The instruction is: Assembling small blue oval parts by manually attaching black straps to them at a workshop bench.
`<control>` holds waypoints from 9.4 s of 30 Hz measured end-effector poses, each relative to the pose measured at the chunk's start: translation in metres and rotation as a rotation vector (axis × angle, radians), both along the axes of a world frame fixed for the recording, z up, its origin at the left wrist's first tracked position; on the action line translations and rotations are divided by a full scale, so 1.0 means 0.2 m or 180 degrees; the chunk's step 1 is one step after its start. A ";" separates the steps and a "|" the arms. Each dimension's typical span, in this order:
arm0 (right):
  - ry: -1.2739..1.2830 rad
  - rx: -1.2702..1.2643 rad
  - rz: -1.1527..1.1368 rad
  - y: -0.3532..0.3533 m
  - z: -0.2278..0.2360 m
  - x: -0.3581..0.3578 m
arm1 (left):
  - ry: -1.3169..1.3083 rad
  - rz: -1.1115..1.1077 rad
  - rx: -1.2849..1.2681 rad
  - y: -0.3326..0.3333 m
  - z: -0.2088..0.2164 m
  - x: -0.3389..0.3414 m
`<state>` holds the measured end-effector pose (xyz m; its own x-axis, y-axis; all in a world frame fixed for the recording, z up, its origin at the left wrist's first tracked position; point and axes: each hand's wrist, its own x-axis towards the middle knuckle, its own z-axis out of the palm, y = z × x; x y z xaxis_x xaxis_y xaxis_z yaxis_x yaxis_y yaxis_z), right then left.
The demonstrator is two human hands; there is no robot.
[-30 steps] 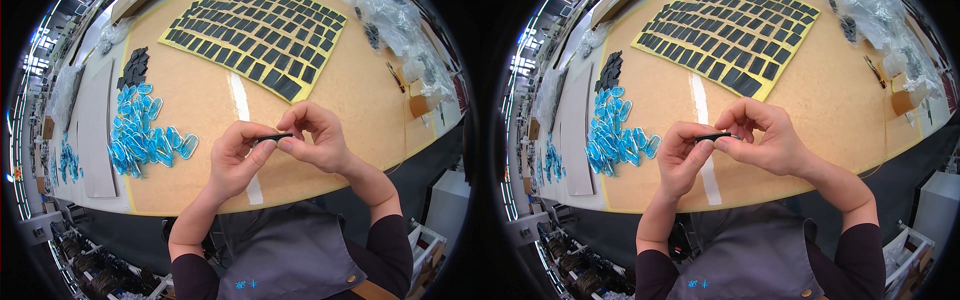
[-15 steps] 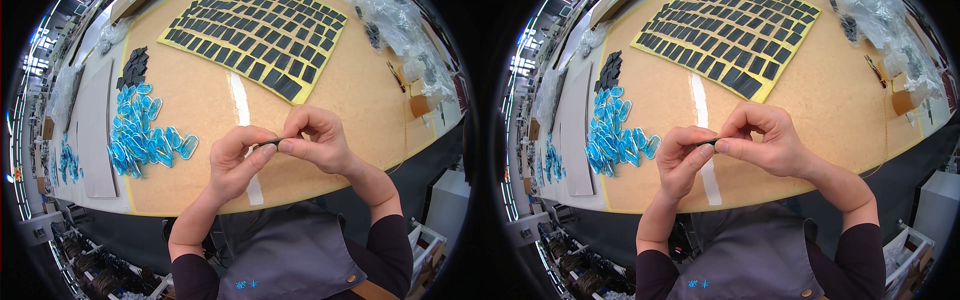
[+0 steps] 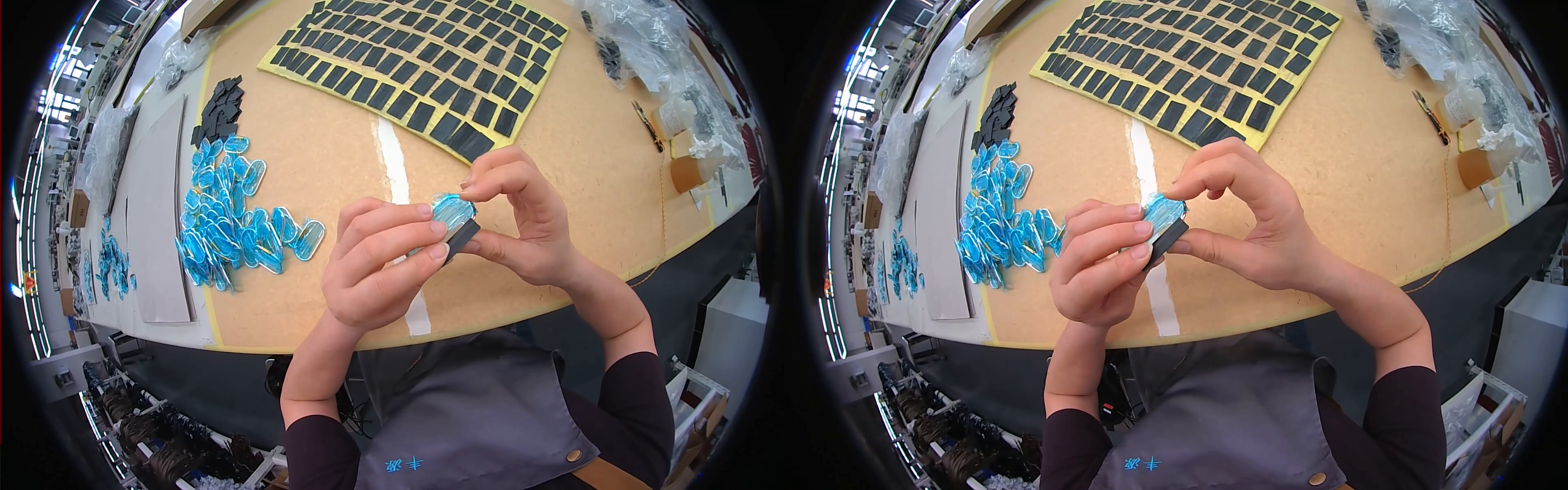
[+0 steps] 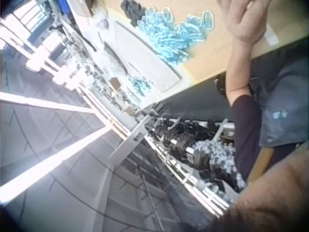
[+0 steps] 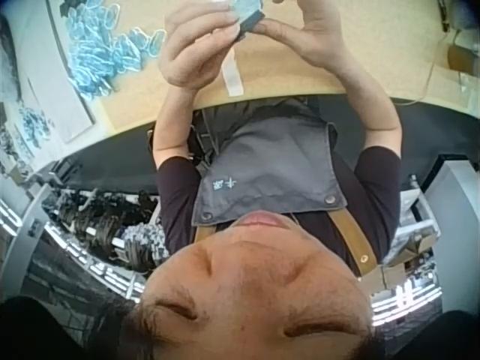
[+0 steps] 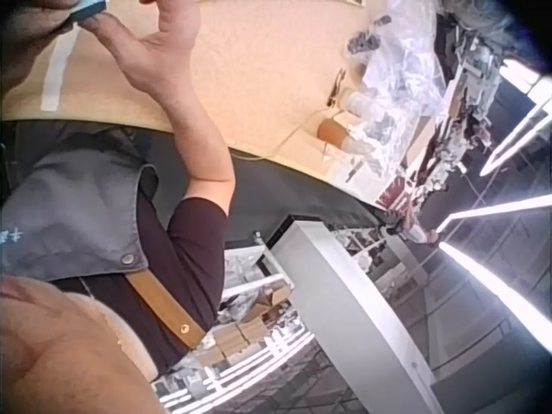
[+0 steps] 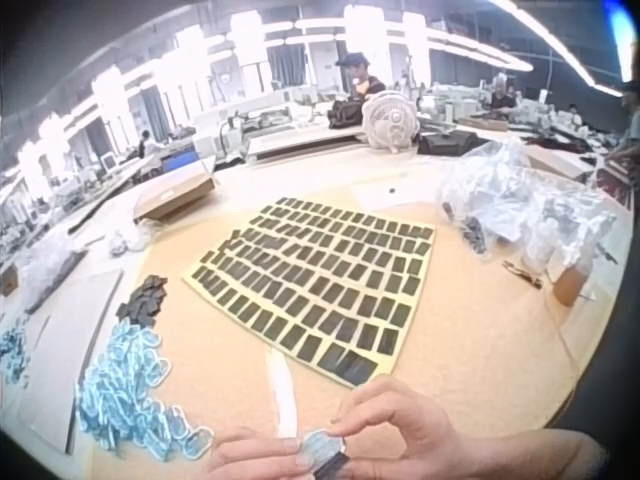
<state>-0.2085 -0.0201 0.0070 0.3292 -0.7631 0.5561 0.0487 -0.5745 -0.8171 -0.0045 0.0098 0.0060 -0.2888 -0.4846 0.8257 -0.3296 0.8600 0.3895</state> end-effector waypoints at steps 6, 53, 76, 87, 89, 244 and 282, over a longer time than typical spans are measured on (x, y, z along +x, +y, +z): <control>-0.0034 0.0286 0.0260 0.02 -0.02 -0.02 | -0.0257 0.0414 -0.0606 0.00 0.00 0.02; 0.0169 0.2082 0.1416 0.06 -0.02 -0.01 | 0.2227 -0.1325 0.4480 0.05 0.02 -0.02; 0.0026 0.2229 0.1490 0.07 -0.01 -0.02 | 0.2049 -0.1637 0.4768 0.06 0.05 0.01; 0.0241 0.1490 0.1161 0.08 -0.02 -0.02 | 0.1871 -0.1705 0.4555 0.07 0.05 0.00; 0.0291 0.0965 0.0923 0.08 -0.05 -0.02 | 0.1822 -0.1273 0.4425 0.08 0.06 -0.03; 0.0554 -0.0677 0.0668 -0.01 -0.02 -0.02 | 0.0241 -0.0656 0.1347 0.03 -0.02 -0.04; 0.0029 0.0117 0.0121 0.04 -0.03 -0.02 | 0.1865 -0.1152 0.3117 0.03 -0.07 -0.06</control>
<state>-0.2131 -0.0131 0.0013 0.3633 -0.7699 0.5247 0.0622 -0.5419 -0.8382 -0.0172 0.0166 -0.0074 -0.2412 -0.9490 0.2028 0.3166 0.1206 0.9408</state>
